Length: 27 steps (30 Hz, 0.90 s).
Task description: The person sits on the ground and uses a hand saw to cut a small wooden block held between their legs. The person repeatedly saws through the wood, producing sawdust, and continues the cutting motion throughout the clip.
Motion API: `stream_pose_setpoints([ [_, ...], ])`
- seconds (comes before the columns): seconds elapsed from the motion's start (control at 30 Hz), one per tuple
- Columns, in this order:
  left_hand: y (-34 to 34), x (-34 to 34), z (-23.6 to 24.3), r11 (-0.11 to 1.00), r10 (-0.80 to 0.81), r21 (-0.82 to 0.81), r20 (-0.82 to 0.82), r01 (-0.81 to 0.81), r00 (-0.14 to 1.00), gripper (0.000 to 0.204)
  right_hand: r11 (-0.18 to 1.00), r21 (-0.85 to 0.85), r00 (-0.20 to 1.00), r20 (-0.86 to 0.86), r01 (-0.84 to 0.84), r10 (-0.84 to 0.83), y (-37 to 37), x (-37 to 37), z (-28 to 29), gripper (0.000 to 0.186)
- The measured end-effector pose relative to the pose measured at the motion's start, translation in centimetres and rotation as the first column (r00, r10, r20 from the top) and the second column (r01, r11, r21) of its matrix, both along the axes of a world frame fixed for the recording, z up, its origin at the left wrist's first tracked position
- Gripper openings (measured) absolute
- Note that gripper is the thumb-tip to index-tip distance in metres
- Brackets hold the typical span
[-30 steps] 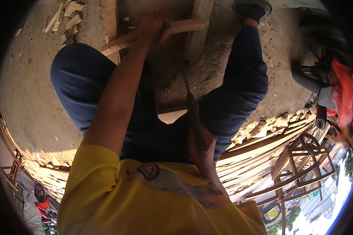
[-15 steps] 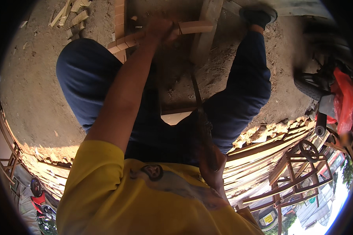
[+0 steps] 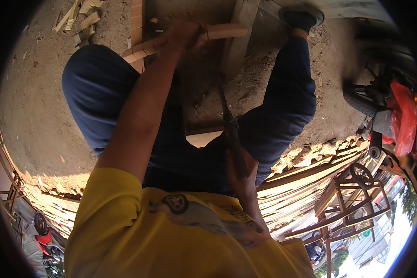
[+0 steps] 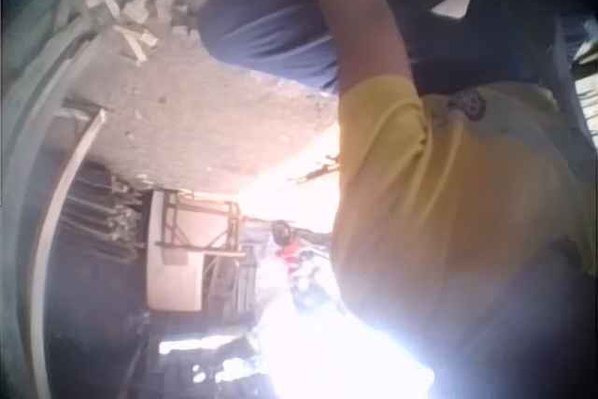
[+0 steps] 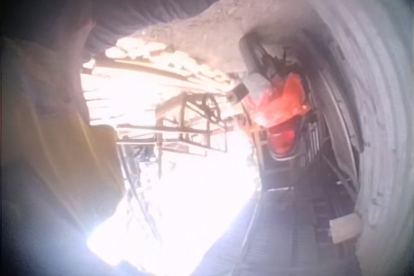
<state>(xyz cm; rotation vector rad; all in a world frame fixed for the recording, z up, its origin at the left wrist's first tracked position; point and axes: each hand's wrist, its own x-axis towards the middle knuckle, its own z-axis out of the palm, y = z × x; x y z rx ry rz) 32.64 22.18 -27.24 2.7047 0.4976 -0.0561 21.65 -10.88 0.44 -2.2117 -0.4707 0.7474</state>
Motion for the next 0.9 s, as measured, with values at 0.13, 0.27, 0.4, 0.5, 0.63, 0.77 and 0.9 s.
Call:
stream_pose_setpoints([
  [0.13,0.3,-0.4,0.6,0.989,-0.042,0.147,0.059,0.033,0.997,0.031,0.997,0.011,0.996,0.031,0.078,-0.078,-0.9,-1.4,0.9,0.008],
  [0.27,0.2,-0.5,1.5,0.998,-0.051,0.054,0.193,0.042,0.98,0.038,0.997,-0.018,0.997,0.025,0.076,-0.075,-0.8,-1.5,0.6,0.009],
  [0.4,0.9,-0.1,0.8,0.989,-0.06,0.133,-0.008,0.06,0.998,0.04,0.997,-0.059,0.999,0.009,0.05,-0.05,-1.5,-3.0,0.7,0.008],
  [0.5,0.8,-0.1,0.9,0.987,-0.046,0.156,0.023,0.042,0.999,0.038,0.999,-0.036,0.991,0.134,0.015,-0.01,-1.5,-3.0,1.0,0.006],
  [0.63,-0.1,-0.3,2.9,0.999,-0.046,0.03,0.021,0.045,0.999,0.03,0.997,-0.035,0.995,0.061,0.075,-0.073,-1.2,-3.4,-0.1,0.006],
  [0.77,0.6,-0.2,0.7,0.994,-0.077,0.084,0.063,0.072,0.995,0.031,0.996,-0.039,0.986,0.152,0.075,-0.068,-0.9,-3.9,0.3,0.003],
  [0.9,0.3,-0.2,0.1,1.0,-0.005,-0.015,-0.062,0.004,0.998,0.035,0.999,-0.005,0.99,0.137,0.046,-0.045,-0.8,-4.4,-0.7,0.004],
])
